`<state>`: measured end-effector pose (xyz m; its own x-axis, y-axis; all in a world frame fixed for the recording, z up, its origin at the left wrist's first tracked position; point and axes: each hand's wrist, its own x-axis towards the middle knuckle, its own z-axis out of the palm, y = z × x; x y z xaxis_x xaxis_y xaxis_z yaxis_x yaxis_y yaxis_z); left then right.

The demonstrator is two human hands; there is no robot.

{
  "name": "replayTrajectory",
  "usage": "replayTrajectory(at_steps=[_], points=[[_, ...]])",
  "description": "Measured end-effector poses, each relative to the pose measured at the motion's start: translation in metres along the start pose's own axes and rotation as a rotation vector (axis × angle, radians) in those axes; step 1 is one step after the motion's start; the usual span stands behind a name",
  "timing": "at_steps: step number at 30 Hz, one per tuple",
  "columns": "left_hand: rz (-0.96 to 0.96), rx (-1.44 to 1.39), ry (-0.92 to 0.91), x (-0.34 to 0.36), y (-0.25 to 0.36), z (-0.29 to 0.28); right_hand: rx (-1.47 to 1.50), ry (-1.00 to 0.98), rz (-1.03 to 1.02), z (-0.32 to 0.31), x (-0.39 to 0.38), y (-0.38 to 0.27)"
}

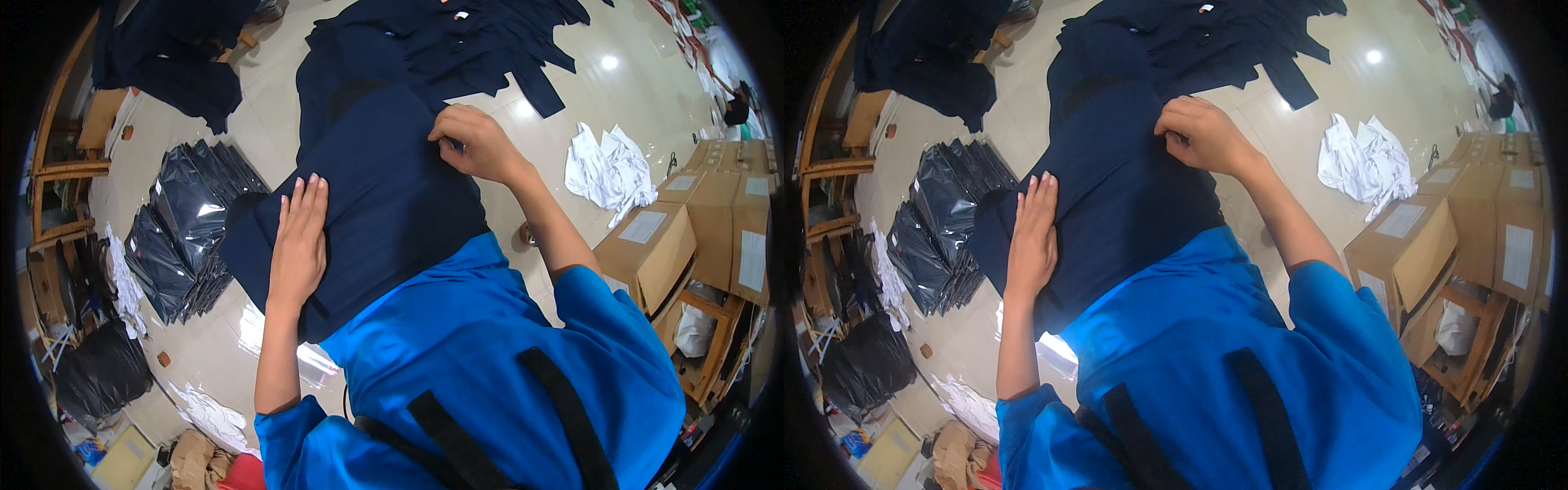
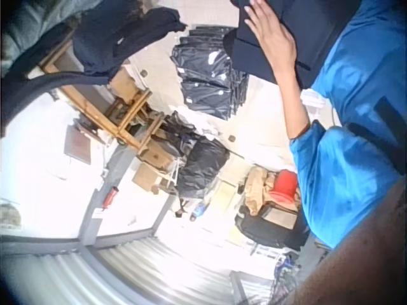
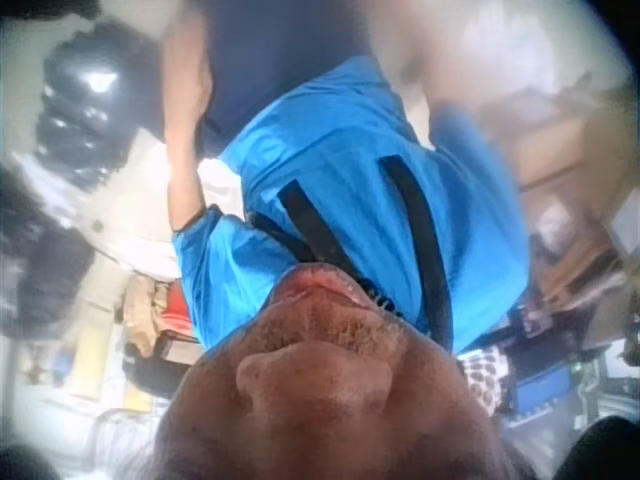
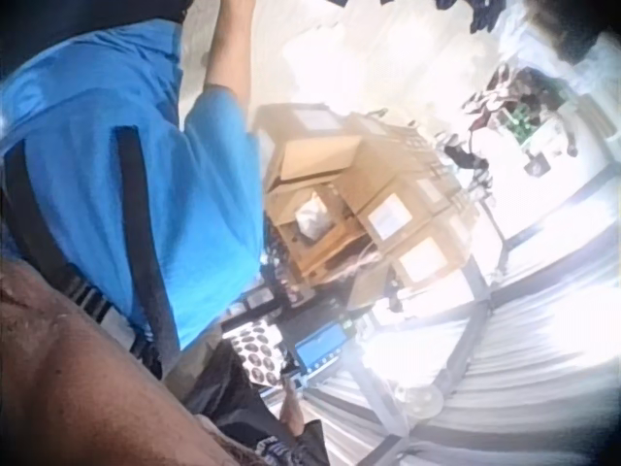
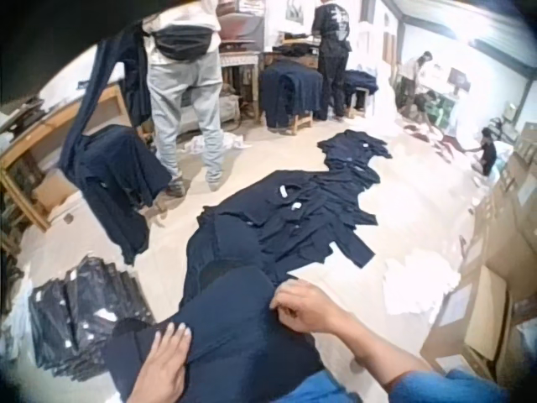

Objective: The person folds dark blue polo shirts and places each into a clear plastic bag, then stacks the packaged shirts. The person repeats this process for multiple shirts in a warehouse setting.

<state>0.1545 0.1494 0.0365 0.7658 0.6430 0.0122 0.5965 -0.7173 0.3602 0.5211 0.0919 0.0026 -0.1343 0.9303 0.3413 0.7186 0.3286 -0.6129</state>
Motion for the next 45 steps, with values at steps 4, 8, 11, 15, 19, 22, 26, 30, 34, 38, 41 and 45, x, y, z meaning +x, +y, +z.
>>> replayTrajectory(at_steps=[4, 8, 11, 15, 19, 22, 26, 30, 34, 38, 41, 45], points=[[0.040, -0.188, -0.066, 0.008, 0.003, -0.004, 0.191, 0.195, 0.205, 0.004, -0.025, 0.003], [0.085, -0.318, 0.045, 0.063, 0.009, -0.017, 0.337, 0.333, 0.893, 0.034, -0.096, 0.046], [0.069, -0.097, 0.104, 0.131, 0.002, 0.004, 0.476, -0.229, 1.304, 0.065, -0.148, 0.055], [-0.113, 0.159, -0.270, 0.231, 0.006, 0.022, 0.784, -0.040, 1.389, 0.082, -0.155, 0.022], [-0.350, 0.111, -0.885, 0.303, -0.007, 0.046, 0.955, -0.009, 1.418, 0.079, -0.134, 0.004], [-0.319, 0.122, -0.975, 0.314, -0.010, 0.060, 0.996, 0.055, 1.485, 0.086, -0.136, 0.008], [-0.206, -0.091, -0.866, 0.316, -0.019, 0.059, 1.355, 0.268, 1.289, 0.106, -0.159, 0.031], [-0.357, -0.483, -0.720, 0.310, -0.034, 0.058, 1.770, 0.663, 1.152, 0.083, -0.138, 0.008], [-0.386, -0.420, -0.868, 0.305, 0.003, 0.019, 1.848, 0.596, 1.090, 0.061, -0.125, -0.007], [-0.334, -0.649, -0.912, 0.309, -0.029, 0.032, 1.563, 0.458, 1.014, 0.062, -0.123, -0.007], [-0.321, -0.841, -0.876, 0.310, -0.051, 0.049, 1.583, 0.531, 1.009, 0.052, -0.115, -0.022], [-0.316, -1.002, -0.889, 0.307, -0.032, 0.037, 1.578, 0.590, 0.929, 0.056, -0.121, -0.026]])
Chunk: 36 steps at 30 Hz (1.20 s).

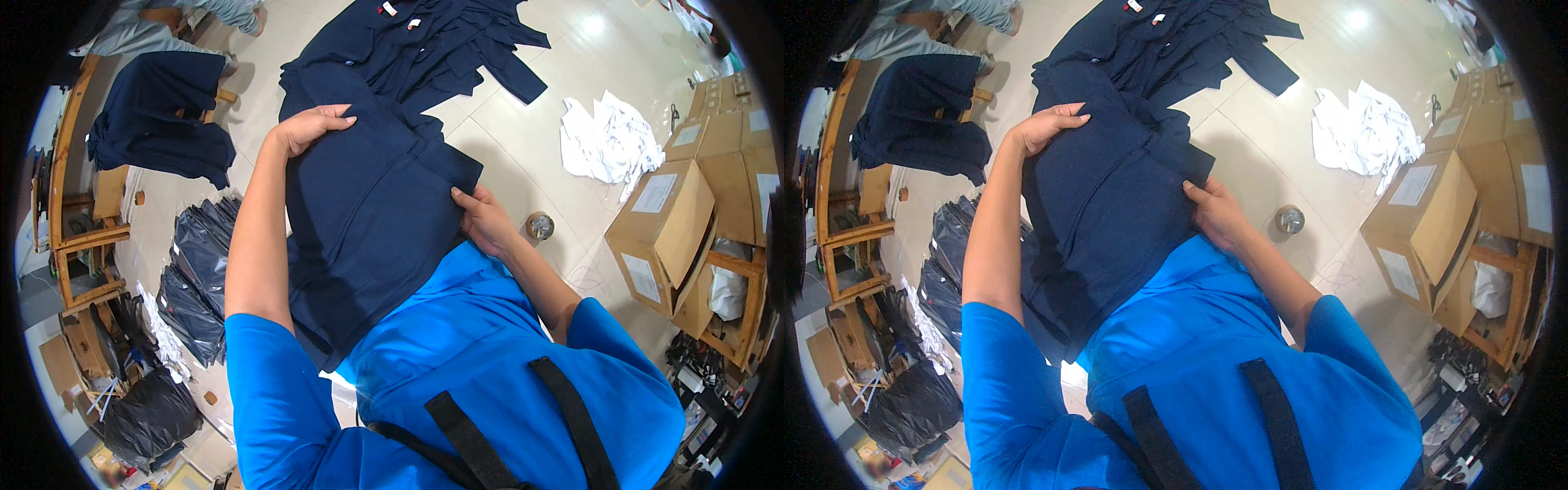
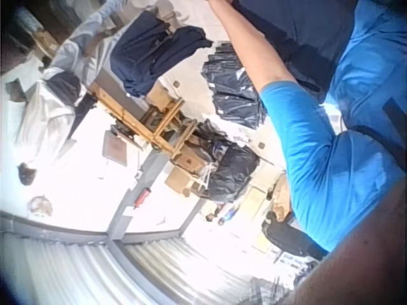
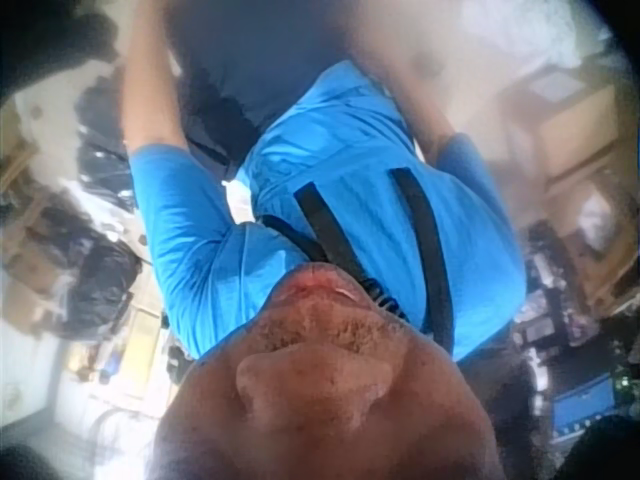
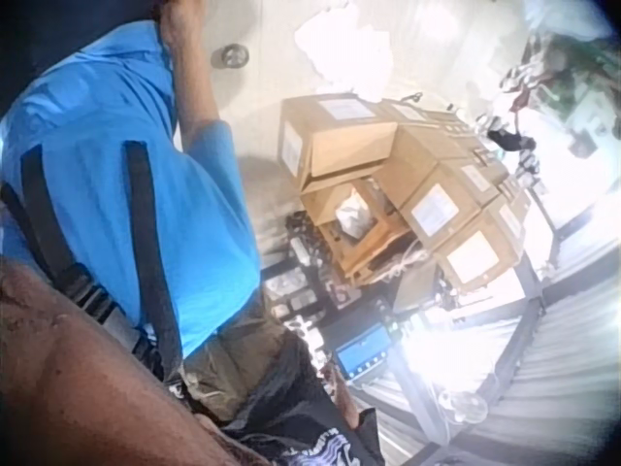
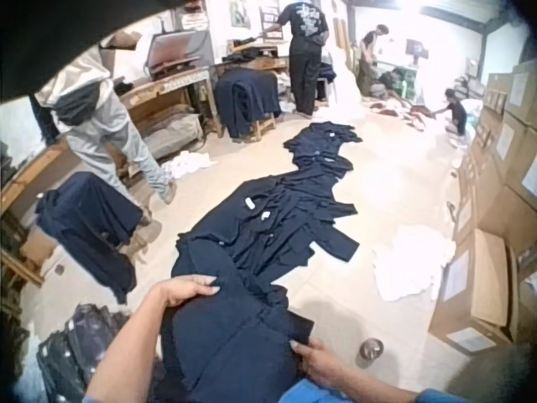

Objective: The person folds dark blue polo shirts and places each into a clear plastic bag, then stacks the packaged shirts. The person repeats this process for multiple shirts in a warehouse setting.

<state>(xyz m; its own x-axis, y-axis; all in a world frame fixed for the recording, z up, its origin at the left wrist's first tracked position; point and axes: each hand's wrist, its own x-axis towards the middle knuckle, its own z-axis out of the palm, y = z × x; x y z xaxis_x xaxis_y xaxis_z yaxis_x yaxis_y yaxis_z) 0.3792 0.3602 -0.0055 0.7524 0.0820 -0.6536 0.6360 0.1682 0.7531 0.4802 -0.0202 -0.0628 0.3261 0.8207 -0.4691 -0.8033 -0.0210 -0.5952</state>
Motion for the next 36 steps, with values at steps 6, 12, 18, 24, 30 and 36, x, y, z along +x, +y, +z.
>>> replayTrajectory(at_steps=[6, 12, 18, 24, 30, 36], points=[[0.143, 0.078, 0.033, 0.007, -0.018, -0.023, -0.066, 0.026, -0.080, -0.007, -0.009, 0.004], [0.049, 0.080, 0.191, -0.007, 0.001, -0.010, -0.380, -0.018, -0.284, -0.007, -0.024, -0.010], [0.289, 0.150, 0.027, -0.018, 0.015, 0.007, -0.333, -0.049, -0.337, 0.019, -0.032, -0.029], [0.514, 0.490, 0.125, -0.048, 0.055, 0.000, -0.630, 0.070, -0.681, 0.052, -0.034, -0.059], [0.419, 0.792, 0.546, -0.091, 0.128, 0.016, -0.686, 0.121, -0.805, 0.081, -0.029, -0.124], [0.997, 0.663, 0.295, -0.113, 0.216, -0.001, -0.783, 0.112, -1.079, 0.095, 0.002, -0.195]])
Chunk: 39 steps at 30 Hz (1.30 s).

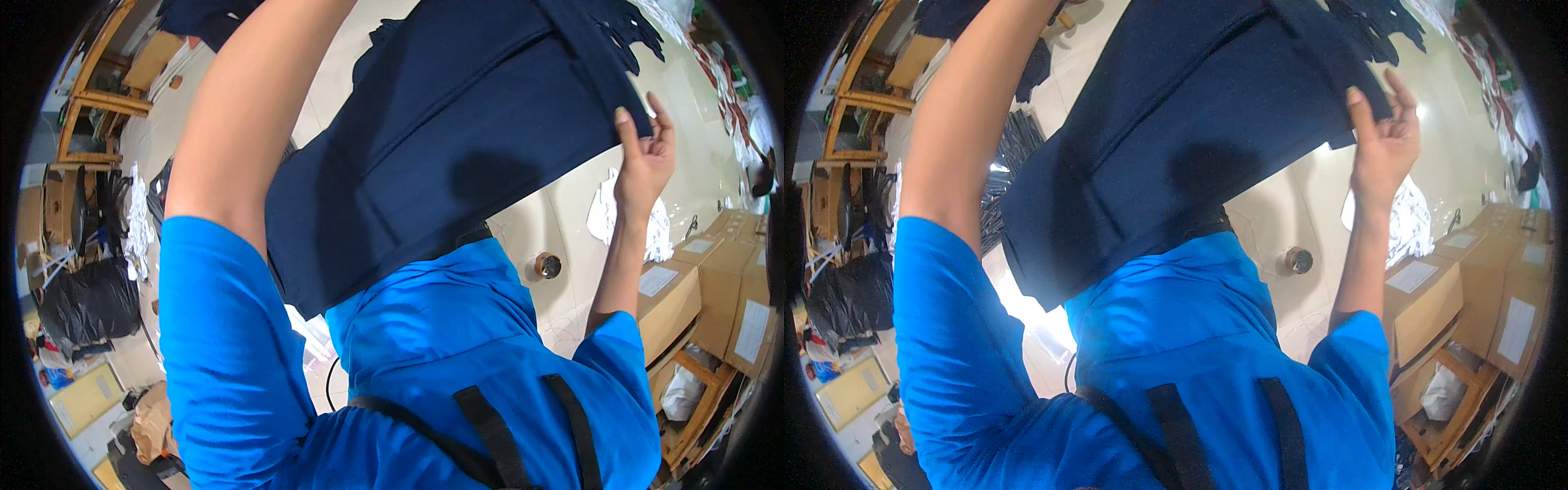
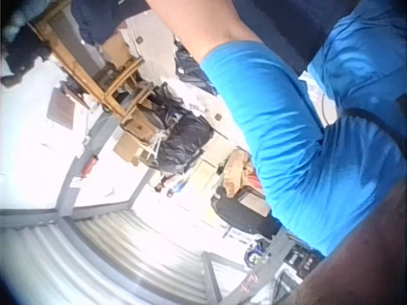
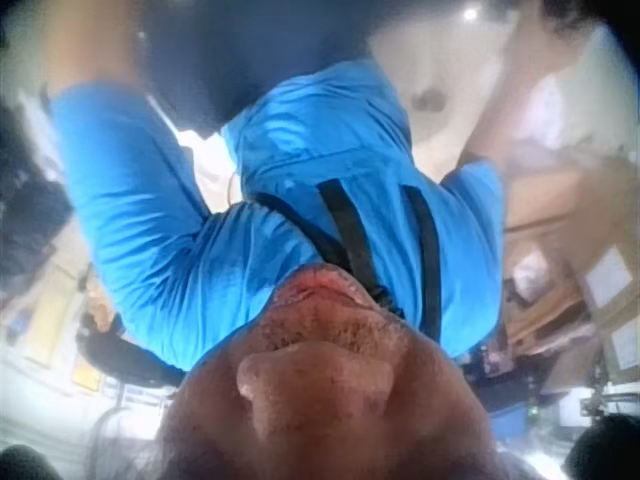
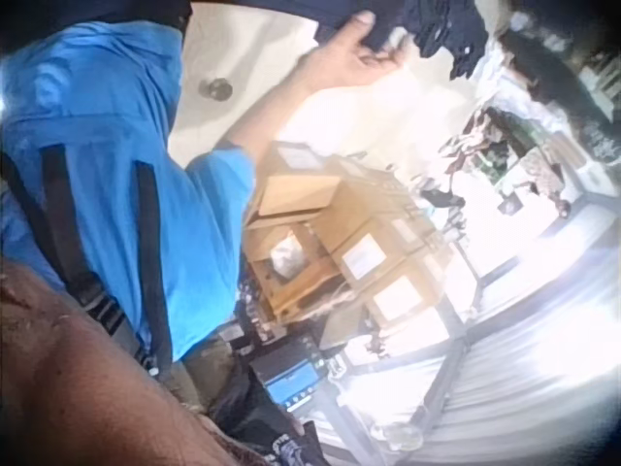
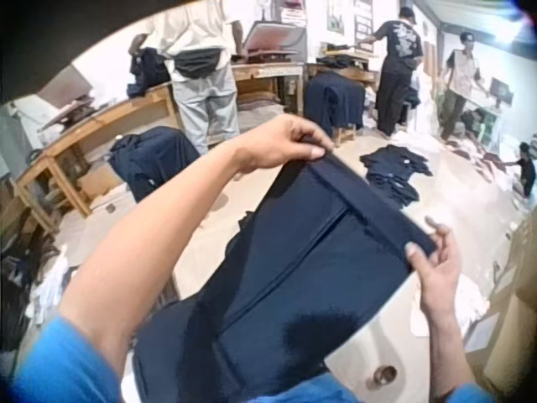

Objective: The person folds dark blue polo shirts and places each into a clear plastic bag, then stacks the packaged shirts. The person repeats this process for multiple shirts in a warehouse setting.

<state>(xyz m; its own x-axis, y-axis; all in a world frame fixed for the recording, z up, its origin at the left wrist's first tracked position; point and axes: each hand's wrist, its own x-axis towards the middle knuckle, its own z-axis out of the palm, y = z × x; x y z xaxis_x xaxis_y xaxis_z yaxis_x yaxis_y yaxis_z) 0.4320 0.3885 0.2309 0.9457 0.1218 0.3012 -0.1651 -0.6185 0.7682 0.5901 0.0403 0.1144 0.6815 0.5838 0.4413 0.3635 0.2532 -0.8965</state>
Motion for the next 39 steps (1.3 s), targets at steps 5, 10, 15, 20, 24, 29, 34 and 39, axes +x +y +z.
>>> replayTrajectory(at_steps=[5, 10, 15, 20, 24, 29, 34, 39], points=[[0.042, 0.146, 0.137, -0.018, 0.012, -0.028, -0.033, 0.016, -0.161, 0.025, 0.037, -0.016], [-0.193, 0.543, 0.059, -0.169, 0.042, -0.025, -0.055, -0.192, -0.203, 0.074, -0.047, -0.044], [-0.338, 0.750, 0.188, -0.374, 0.035, 0.048, 0.146, -0.915, -0.606, 0.142, -0.141, -0.055], [-0.404, 0.709, 0.370, -0.463, 0.027, 0.114, 0.171, -1.415, -0.630, 0.200, -0.225, -0.035], [-0.535, 0.636, 0.494, -0.496, 0.016, 0.137, 0.061, -1.625, -0.590, 0.212, -0.241, -0.031], [-0.577, 0.440, 0.565, -0.506, 0.018, 0.152, 0.010, -1.471, -0.731, 0.200, -0.236, -0.032], [-0.550, 0.361, 0.603, -0.501, 0.011, 0.157, -0.119, -1.334, -0.835, 0.208, -0.241, -0.039], [-0.537, 0.370, 0.694, -0.505, -0.024, 0.165, -0.137, -1.326, -0.838, 0.208, -0.246, -0.024]])
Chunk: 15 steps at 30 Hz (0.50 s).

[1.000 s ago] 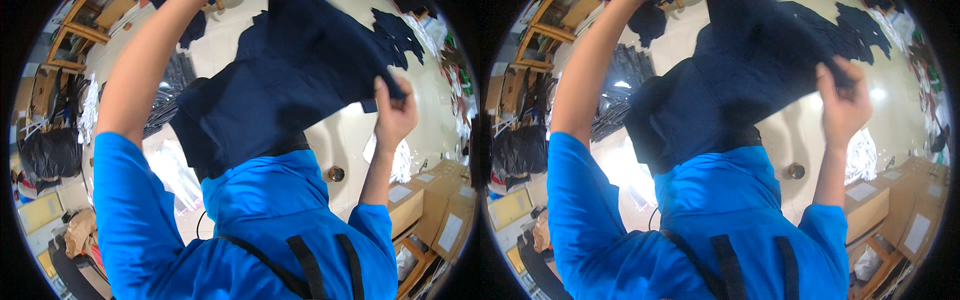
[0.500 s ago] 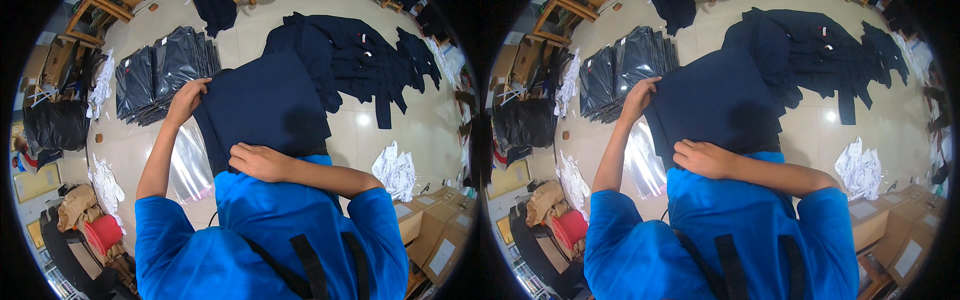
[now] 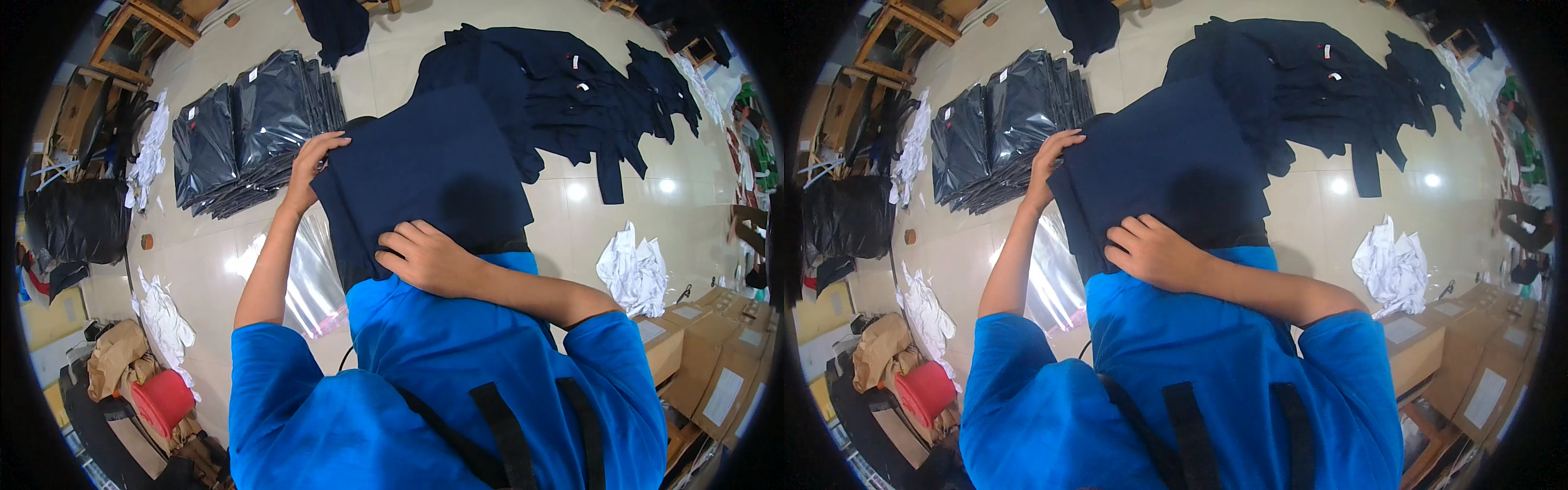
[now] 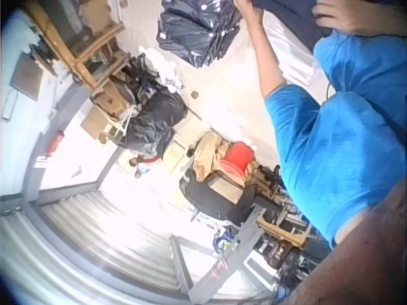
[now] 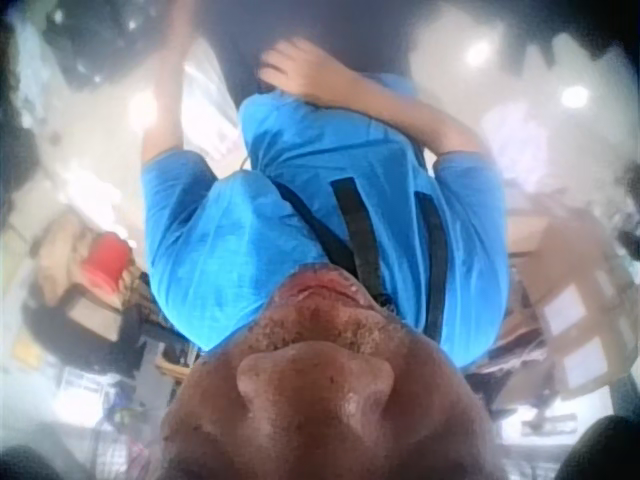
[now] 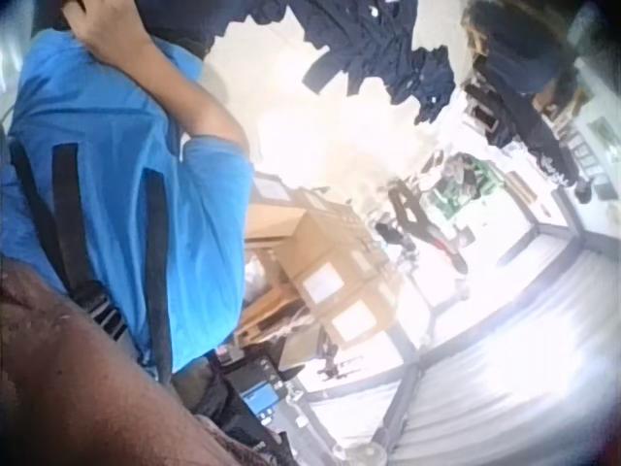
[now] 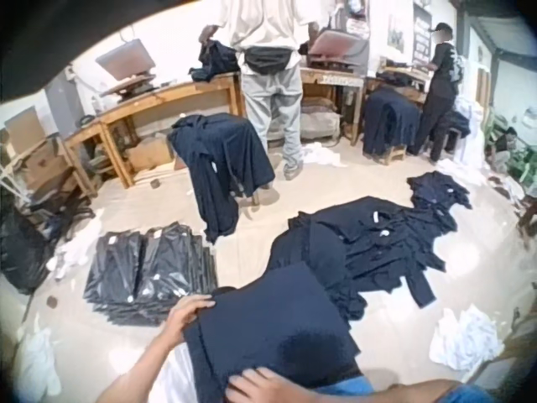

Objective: The person folds dark blue polo shirts and places each into a clear plastic bag, then stacks the packaged shirts. The person repeats this process for multiple shirts in a warehouse setting.

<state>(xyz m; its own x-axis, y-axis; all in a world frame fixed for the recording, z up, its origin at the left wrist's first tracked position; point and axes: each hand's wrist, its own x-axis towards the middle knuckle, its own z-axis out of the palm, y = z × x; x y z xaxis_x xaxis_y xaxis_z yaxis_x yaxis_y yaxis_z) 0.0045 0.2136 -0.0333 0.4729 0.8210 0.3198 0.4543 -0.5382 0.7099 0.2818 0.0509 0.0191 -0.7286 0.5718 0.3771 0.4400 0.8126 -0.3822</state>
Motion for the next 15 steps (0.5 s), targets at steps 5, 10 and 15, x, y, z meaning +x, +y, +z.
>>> replayTrajectory(at_steps=[5, 10, 15], points=[[-0.100, -0.130, 0.112, -0.001, 0.008, 0.006, 0.112, 0.038, 0.230, -0.024, -0.004, -0.004], [-0.001, -0.308, 0.389, 0.007, 0.035, 0.015, 0.086, 0.566, 0.229, -0.077, -0.007, 0.010], [0.177, -0.254, 0.875, 0.024, 0.118, 0.014, -0.049, 0.881, 0.377, -0.127, -0.010, 0.011]])
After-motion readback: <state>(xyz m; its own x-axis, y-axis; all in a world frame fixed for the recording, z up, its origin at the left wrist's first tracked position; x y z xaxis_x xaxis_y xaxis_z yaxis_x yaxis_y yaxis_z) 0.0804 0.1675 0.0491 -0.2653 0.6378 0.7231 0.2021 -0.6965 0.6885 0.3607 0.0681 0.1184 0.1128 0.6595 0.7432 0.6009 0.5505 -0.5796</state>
